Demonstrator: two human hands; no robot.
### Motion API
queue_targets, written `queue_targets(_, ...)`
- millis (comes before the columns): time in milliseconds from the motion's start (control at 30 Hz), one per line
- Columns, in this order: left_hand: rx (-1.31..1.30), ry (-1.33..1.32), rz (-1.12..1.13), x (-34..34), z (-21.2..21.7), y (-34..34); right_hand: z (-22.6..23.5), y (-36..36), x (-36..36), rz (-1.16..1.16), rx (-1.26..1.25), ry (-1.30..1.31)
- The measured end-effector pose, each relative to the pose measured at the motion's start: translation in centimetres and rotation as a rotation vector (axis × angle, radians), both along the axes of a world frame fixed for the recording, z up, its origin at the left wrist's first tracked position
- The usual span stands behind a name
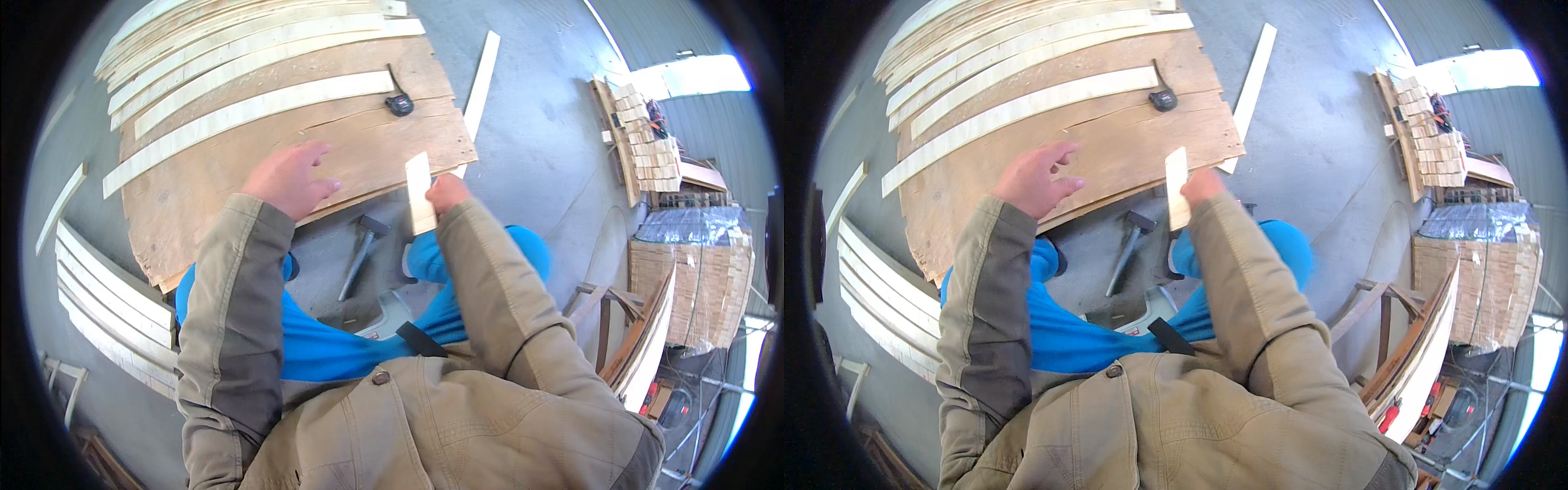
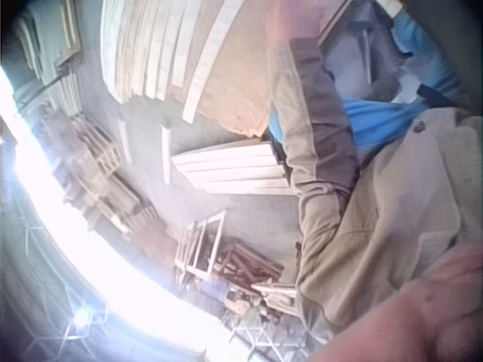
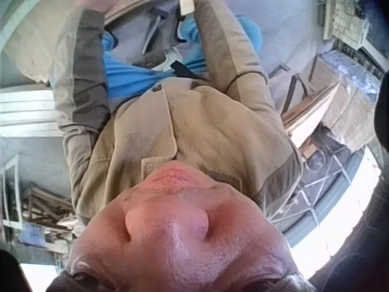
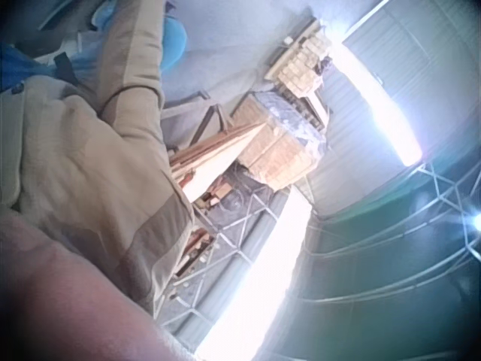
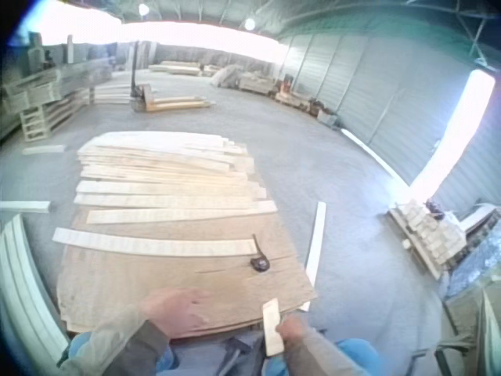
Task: The person uses a pneumatic nail gun to fasten thin wooden planks onto a larger plywood base. They repeatedly pick up planks, align them, and drive nails to secure them, then stack the finished pieces.
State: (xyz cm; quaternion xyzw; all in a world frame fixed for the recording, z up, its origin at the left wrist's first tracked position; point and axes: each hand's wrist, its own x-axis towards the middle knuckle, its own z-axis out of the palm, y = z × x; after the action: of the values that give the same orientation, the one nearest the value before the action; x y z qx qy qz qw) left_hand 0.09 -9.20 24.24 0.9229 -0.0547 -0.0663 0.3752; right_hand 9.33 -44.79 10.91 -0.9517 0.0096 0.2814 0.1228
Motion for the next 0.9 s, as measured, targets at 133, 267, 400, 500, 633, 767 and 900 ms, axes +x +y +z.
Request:
queue_targets(133,0.060,0.000,0.024,0.2,-0.8,0.2,10.1,-4.9,2.9,-0.095,0.236,-0.207)
queue_targets(267,0.011,0.038,0.027,0.3,-1.4,-0.3,12.5,-9.4,5.8,-0.236,0.386,-0.212)
queue_targets(400,0.076,0.106,0.028,1.1,-1.8,-1.0,7.6,-13.2,7.0,-0.205,0.240,-0.383)
queue_targets(500,0.047,0.140,0.006,1.7,-2.1,-1.8,2.4,-15.1,6.9,-0.220,0.004,-0.436)
queue_targets(633,0.092,0.165,-0.036,2.0,-2.2,-2.4,-3.8,-17.7,6.2,-0.322,-0.067,-0.462)
queue_targets(767,0.103,0.199,-0.071,2.1,-1.7,-2.9,-9.6,-20.7,5.8,-0.389,-0.110,-0.399)
queue_targets(900,0.154,0.233,-0.116,2.3,-1.5,-3.4,-14.9,-23.4,7.1,-0.491,-0.118,-0.154)
